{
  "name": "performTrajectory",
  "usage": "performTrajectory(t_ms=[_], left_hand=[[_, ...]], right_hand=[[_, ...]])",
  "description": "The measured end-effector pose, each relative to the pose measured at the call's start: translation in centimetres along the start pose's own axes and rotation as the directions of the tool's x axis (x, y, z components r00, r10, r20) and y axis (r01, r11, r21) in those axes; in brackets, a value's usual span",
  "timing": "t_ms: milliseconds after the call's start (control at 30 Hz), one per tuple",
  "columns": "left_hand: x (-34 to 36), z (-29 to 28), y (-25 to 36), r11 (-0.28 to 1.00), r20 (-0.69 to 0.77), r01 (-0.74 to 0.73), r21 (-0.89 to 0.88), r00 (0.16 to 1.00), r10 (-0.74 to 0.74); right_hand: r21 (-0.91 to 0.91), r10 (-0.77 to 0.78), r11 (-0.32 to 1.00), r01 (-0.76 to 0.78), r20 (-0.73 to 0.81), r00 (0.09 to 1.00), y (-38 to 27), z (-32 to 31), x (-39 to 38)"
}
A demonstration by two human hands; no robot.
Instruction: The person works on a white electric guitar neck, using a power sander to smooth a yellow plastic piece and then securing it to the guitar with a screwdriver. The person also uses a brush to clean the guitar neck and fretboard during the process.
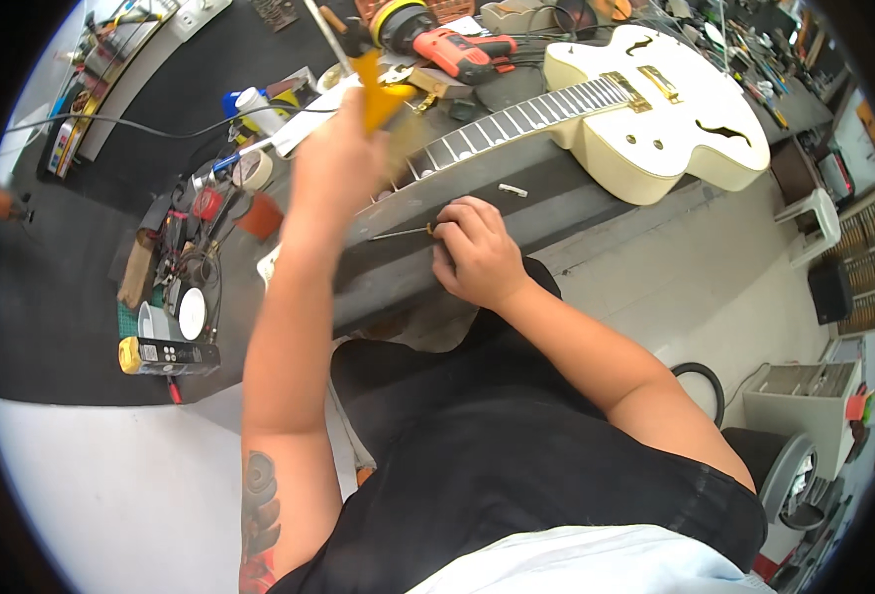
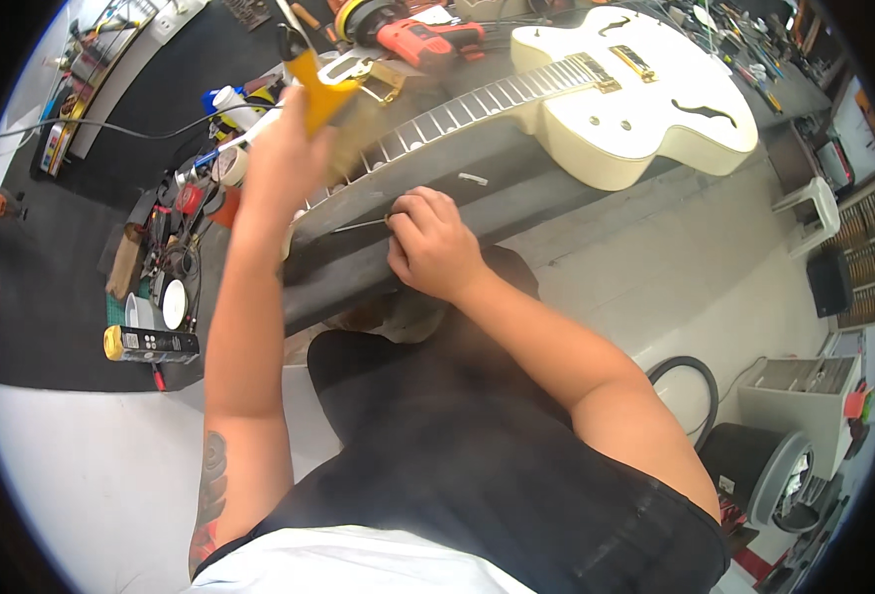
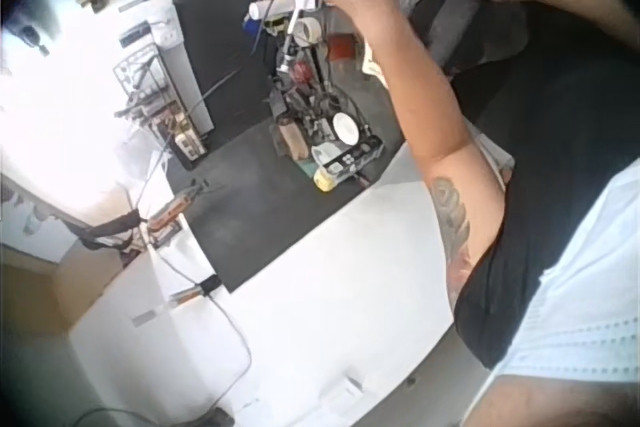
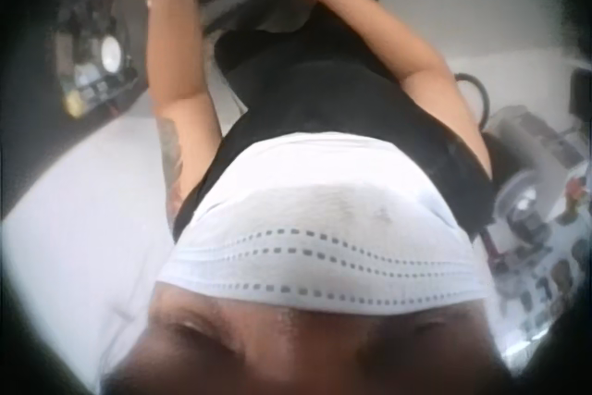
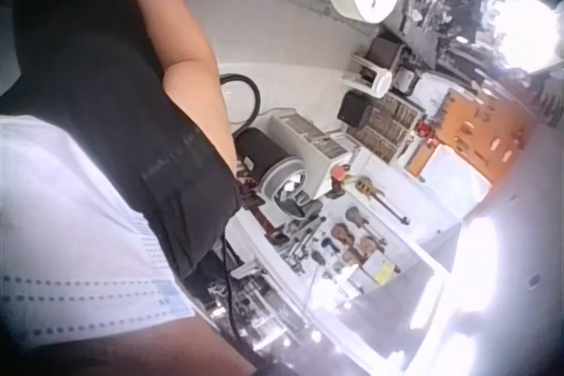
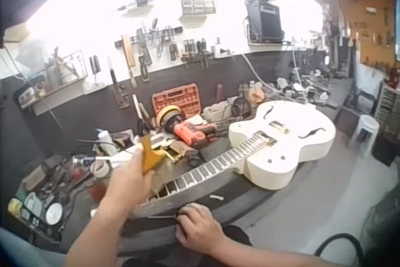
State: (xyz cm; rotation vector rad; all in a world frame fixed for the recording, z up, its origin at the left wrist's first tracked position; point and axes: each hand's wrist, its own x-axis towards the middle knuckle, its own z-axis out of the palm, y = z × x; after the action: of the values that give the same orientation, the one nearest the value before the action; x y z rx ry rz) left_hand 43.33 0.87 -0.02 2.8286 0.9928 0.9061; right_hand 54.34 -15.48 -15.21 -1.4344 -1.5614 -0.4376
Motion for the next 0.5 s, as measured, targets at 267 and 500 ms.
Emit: performTrajectory(t_ms=[267, 500], left_hand=[[3.7, 3.2, 4.1, 0.978, 0.011, -0.131, -0.163, 0.991, 0.135], [5.4, 4.5, 8.9, 0.952, 0.133, -0.165, -0.258, 0.970, 0.205]], right_hand=[[0.051, -0.037, 0.998, 0.039, -0.037, 0.999, 0.5, -0.3, -0.1], [0.123, -0.030, 0.992, 0.036, -0.051, 0.998, 1.0, -0.5, -0.2]])
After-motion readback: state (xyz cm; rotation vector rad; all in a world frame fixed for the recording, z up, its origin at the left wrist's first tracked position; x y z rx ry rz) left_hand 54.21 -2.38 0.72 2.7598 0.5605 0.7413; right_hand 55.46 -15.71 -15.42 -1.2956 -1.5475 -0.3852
